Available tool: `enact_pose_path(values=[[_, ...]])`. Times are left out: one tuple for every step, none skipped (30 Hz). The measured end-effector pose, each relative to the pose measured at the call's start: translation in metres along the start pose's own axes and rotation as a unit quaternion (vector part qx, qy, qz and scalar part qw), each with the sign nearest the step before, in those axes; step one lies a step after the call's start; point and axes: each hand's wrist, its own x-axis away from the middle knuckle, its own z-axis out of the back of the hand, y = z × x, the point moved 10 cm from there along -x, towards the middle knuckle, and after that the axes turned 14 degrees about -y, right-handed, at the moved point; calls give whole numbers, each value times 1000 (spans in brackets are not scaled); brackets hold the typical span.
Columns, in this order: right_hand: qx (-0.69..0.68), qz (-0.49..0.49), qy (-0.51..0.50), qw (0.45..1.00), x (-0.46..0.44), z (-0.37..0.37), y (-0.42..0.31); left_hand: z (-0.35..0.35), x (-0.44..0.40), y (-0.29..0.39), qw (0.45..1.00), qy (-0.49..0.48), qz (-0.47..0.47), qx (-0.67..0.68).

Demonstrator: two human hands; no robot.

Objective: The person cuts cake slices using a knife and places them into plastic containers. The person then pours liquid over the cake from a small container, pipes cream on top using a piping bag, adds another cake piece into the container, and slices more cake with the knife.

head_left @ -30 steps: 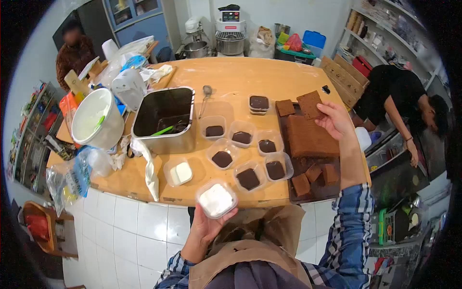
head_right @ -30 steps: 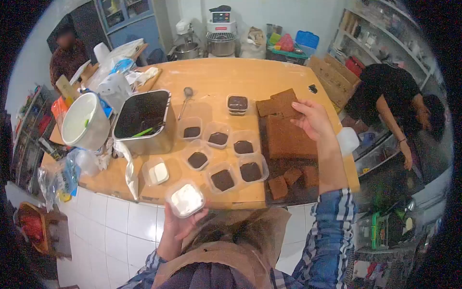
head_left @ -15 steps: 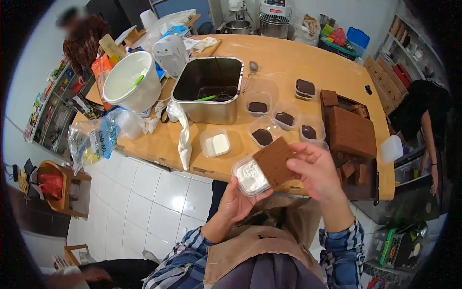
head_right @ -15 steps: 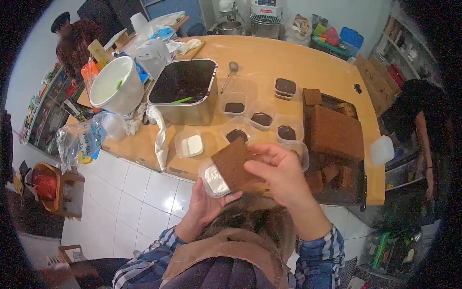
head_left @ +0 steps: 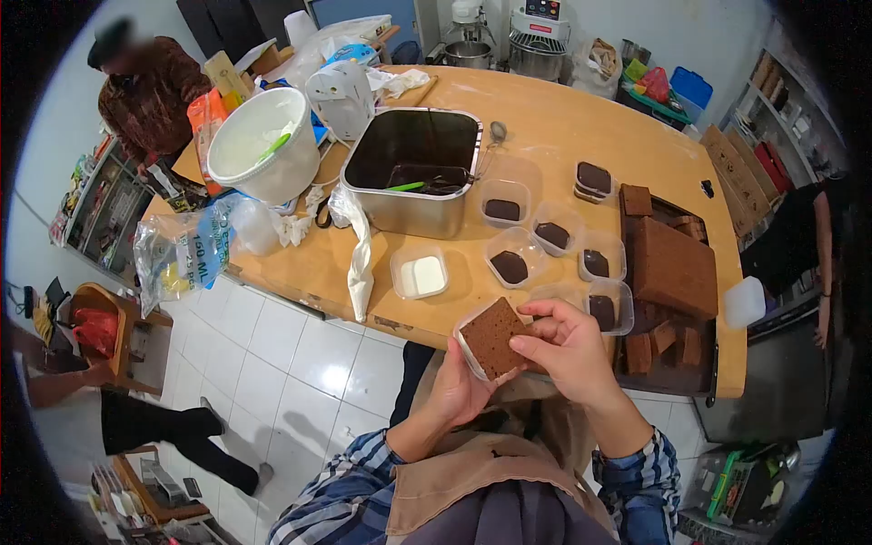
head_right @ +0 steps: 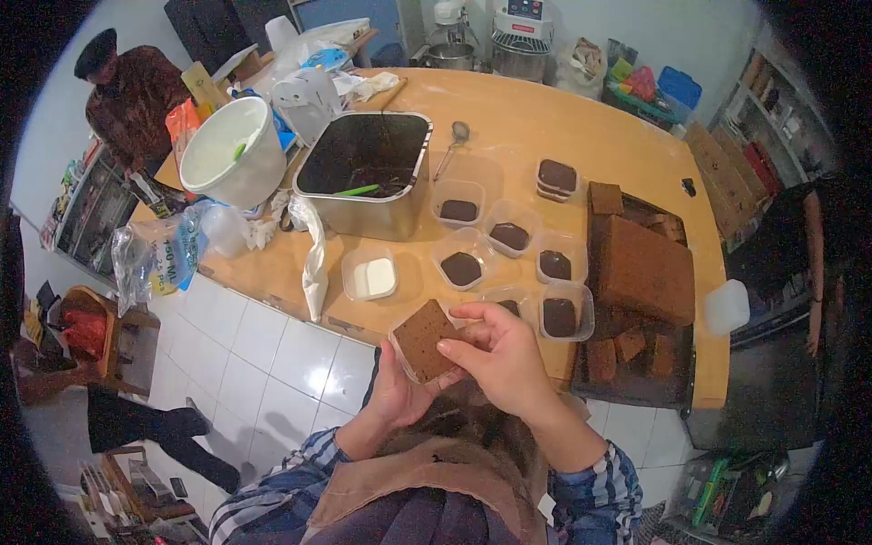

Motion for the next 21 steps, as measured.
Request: enact_pose_path(values=[[-3,1,1,1000,0,-1,-1,1,0,0,1000,0,-2,3],[-6,1,3,1000,0,-3,-2,1,0,-1,1000,1,-3,6],[-1,0,3,1000,0,-4,-3,2,0,-1,1000,1,-3,10],[5,-1,4,1000,0,-4,-5,2,-1,-1,1000,0,-7,11],[10,-2,5,1000,0,-5,-5,1,-1,-1,1000,-1,-11,11],[19,0,5,1000,-1,-5,-6,1,-1,-1,1000,-3,-14,12],[27,1,4,1000,-1,-4,-5,1,-2,0,1000,-3,-18,10],[35,1,4,999,-2,-4,-5,1,-2,0,1000,-3,-21,9],[36,-5,7,999,-1,-4,-3,1,-2,1,1000,-4,-24,7],[38,-12,11,999,-1,-4,-1,2,-1,0,1000,-5,-25,8],[40,-18,14,999,-1,-3,0,4,-1,0,1000,-6,-25,9],[42,-17,14,999,-1,-4,0,4,-1,-1,1000,-8,-27,10],[44,-16,13,999,-2,-4,0,4,-1,0,1000,-5,-29,9],[47,-15,13,999,-2,-4,0,4,-2,1,999,-3,-32,7],[48,-13,14,999,-2,-5,0,4,-2,2,999,0,-35,6],[49,-12,15,999,-2,-5,0,5,-1,2,999,3,-37,7],[50,-10,16,999,-2,-5,0,5,-1,2,999,6,-39,7],[67,-2,16,998,-2,-4,-1,6,0,2,999,9,-41,8],[84,7,15,996,-3,-4,0,7,0,2,999,7,-40,9],[100,16,15,995,-3,-3,0,7,0,2,999,6,-39,11],[104,12,17,994,-3,-4,1,8,0,2,999,5,-38,12]])
